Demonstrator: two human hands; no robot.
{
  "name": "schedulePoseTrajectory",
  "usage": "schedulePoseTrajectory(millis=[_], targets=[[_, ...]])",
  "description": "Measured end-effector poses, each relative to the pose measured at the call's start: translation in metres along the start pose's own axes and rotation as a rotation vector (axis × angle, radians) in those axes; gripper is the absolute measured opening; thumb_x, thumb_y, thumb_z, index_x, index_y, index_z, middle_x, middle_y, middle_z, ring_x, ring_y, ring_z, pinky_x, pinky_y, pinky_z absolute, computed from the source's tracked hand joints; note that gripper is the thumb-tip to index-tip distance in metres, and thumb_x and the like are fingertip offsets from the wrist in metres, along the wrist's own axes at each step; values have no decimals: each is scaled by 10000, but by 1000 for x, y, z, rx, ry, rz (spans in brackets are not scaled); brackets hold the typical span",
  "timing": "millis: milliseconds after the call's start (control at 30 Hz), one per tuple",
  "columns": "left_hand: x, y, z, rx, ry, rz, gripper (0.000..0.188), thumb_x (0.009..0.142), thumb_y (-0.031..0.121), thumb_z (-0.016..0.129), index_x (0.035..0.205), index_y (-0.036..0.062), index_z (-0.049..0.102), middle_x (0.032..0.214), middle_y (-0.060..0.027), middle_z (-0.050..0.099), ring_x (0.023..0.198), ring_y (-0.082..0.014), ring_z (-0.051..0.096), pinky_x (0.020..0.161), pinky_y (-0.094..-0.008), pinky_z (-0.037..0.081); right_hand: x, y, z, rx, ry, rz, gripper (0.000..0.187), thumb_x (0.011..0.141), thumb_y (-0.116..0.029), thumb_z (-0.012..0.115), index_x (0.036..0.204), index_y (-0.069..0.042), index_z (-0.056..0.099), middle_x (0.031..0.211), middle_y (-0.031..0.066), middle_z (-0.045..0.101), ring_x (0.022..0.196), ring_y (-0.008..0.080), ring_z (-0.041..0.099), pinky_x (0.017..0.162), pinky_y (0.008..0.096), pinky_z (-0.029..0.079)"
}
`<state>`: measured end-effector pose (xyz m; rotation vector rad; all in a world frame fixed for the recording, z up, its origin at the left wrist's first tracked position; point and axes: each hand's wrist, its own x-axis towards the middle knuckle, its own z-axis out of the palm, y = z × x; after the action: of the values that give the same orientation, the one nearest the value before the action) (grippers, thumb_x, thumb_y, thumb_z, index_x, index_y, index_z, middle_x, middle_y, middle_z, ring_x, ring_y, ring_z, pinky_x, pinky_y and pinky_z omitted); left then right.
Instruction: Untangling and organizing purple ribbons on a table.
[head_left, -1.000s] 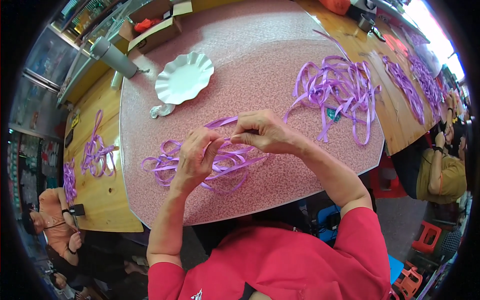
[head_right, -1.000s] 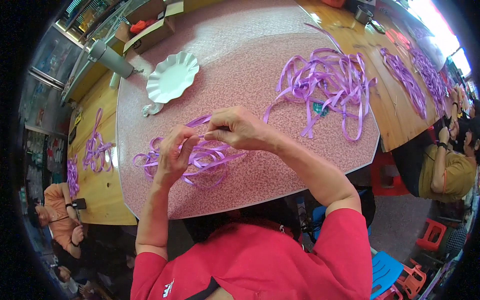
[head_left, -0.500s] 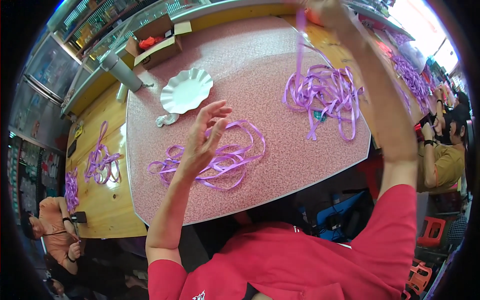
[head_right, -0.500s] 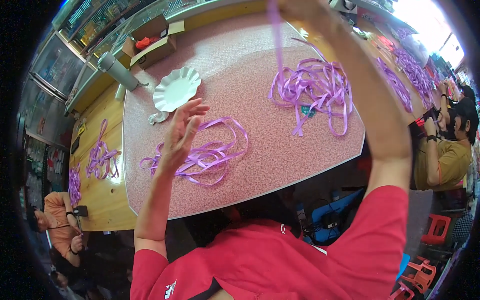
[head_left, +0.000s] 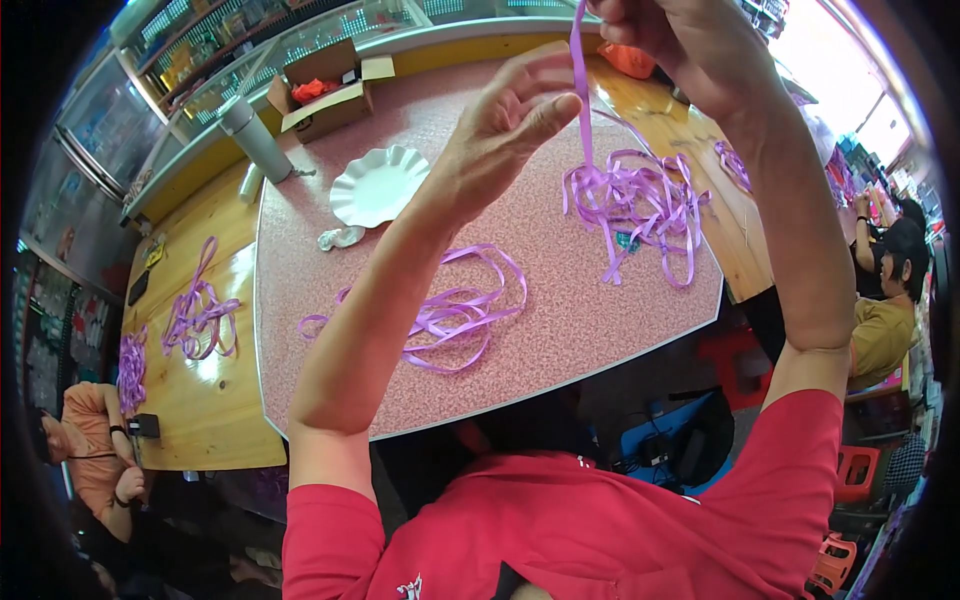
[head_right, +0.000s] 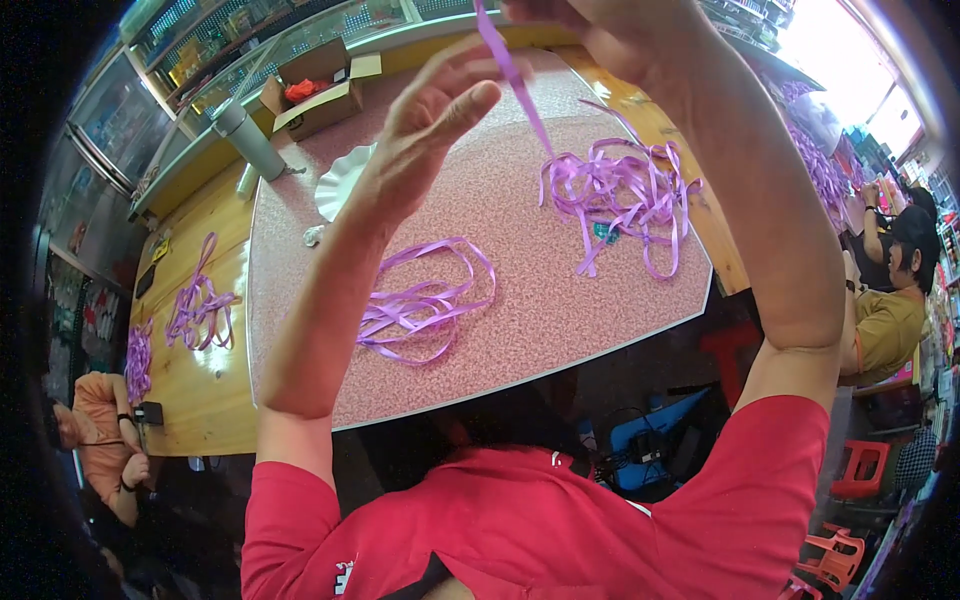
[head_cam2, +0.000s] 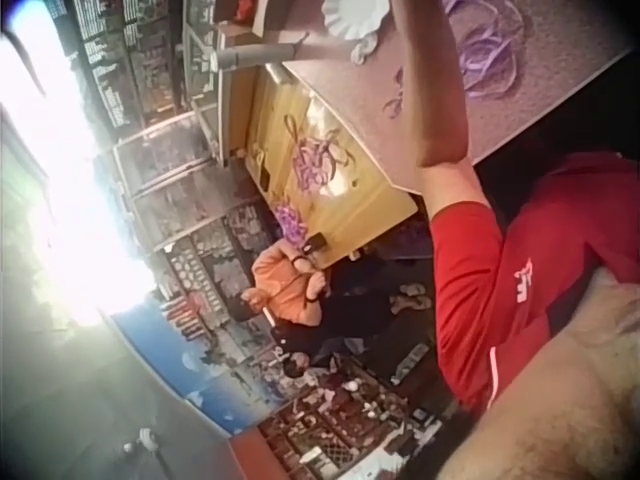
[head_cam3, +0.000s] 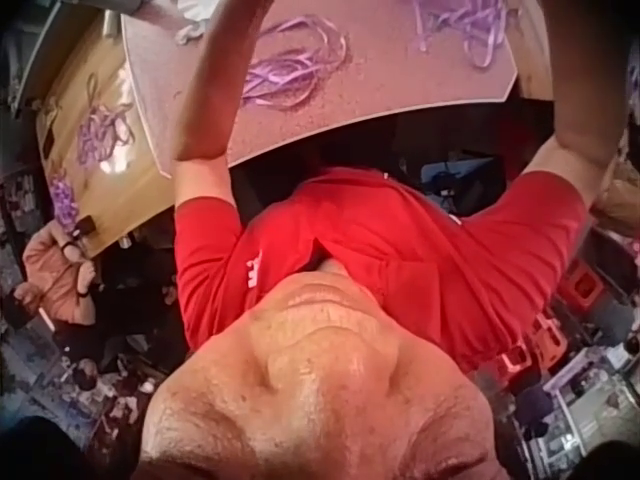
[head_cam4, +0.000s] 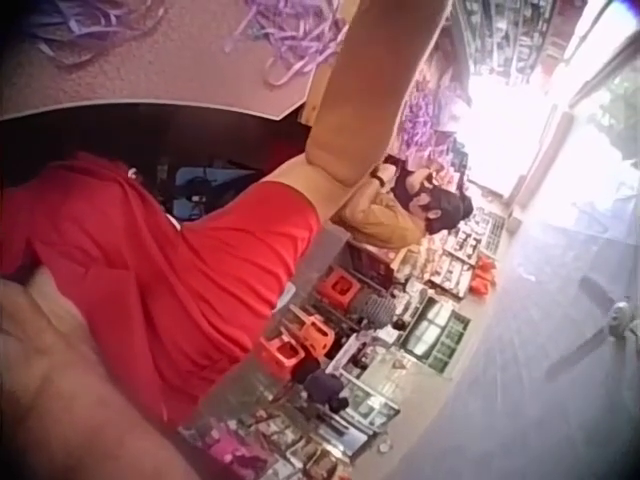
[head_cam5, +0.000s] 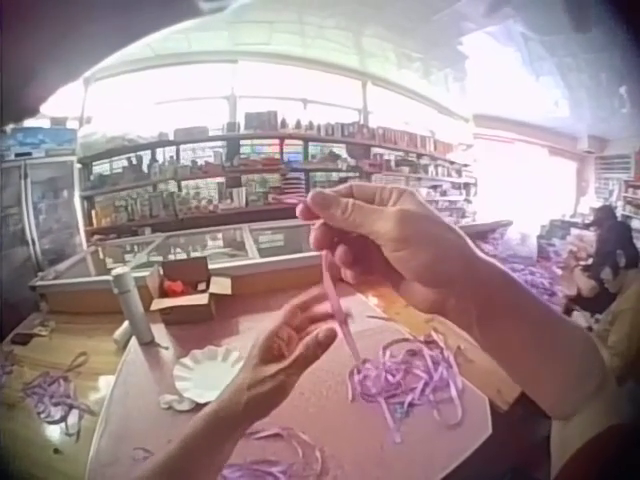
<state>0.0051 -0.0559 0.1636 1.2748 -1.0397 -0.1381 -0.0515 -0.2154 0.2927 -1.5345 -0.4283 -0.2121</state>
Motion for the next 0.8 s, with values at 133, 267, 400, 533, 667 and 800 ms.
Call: schedulePoseTrajectory(millis=[133, 267, 400, 533, 667, 800], targets=[[-41, -31, -11, 41, -17, -165, 473, 977, 365, 604, 1288, 10, 575, 1062, -106, 684, 1033, -179, 629, 921, -328, 499, -12, 2, -20, 2, 122, -21, 238, 976, -273, 628, 1042, -46, 652, 780, 14, 657, 565, 64, 594, 516, 217, 496], [-86, -49, -25, 41, 12, -224, 397, 980, 322, 608, 1228, 12, 619, 1008, -85, 690, 979, -162, 642, 885, -306, 512, -17, 29, -104, -160, 188, -17, 257, 975, -263, 627, 1127, -60, 666, 825, -35, 638, 695, 19, 575, 602, 168, 470], [-128, -47, -39, -89, 97, -362, 340, 951, 256, 661, 1179, 4, 654, 1008, -61, 689, 955, -136, 638, 874, -290, 509, -43, 60, -123, -83, 246, 3, 261, 972, -269, 634, 1114, -52, 662, 817, -47, 630, 661, -6, 560, 561, 142, 451], [-155, -44, -48, 56, 131, -434, 314, 950, 235, 668, 1143, -12, 657, 972, -13, 669, 927, -90, 604, 838, -250, 487, -75, 97, -169, -22, 433, 141, 257, 958, -264, 653, 1099, -49, 665, 830, -33, 639, 619, 6, 541, 516, 155, 435], [-182, -44, -53, 88, 55, -558, 249, 970, 207, 641, 1096, -8, 658, 882, 19, 602, 797, -67, 538, 718, -235, 456, -120, 140, -207, -221, 392, 420, 313, 933, -311, 677, 1106, -50, 666, 850, -30, 650, 588, 5, 507, 496, 170, 419], [-191, -37, -45, 80, 8, -580, 198, 981, 160, 619, 1086, -6, 644, 873, 20, 587, 779, -65, 537, 697, -216, 456, -144, 196, -204, -758, 189, 751, 302, 922, -313, 675, 1054, -41, 681, 907, 37, 679, 665, 81, 615, 537, 207, 485]])
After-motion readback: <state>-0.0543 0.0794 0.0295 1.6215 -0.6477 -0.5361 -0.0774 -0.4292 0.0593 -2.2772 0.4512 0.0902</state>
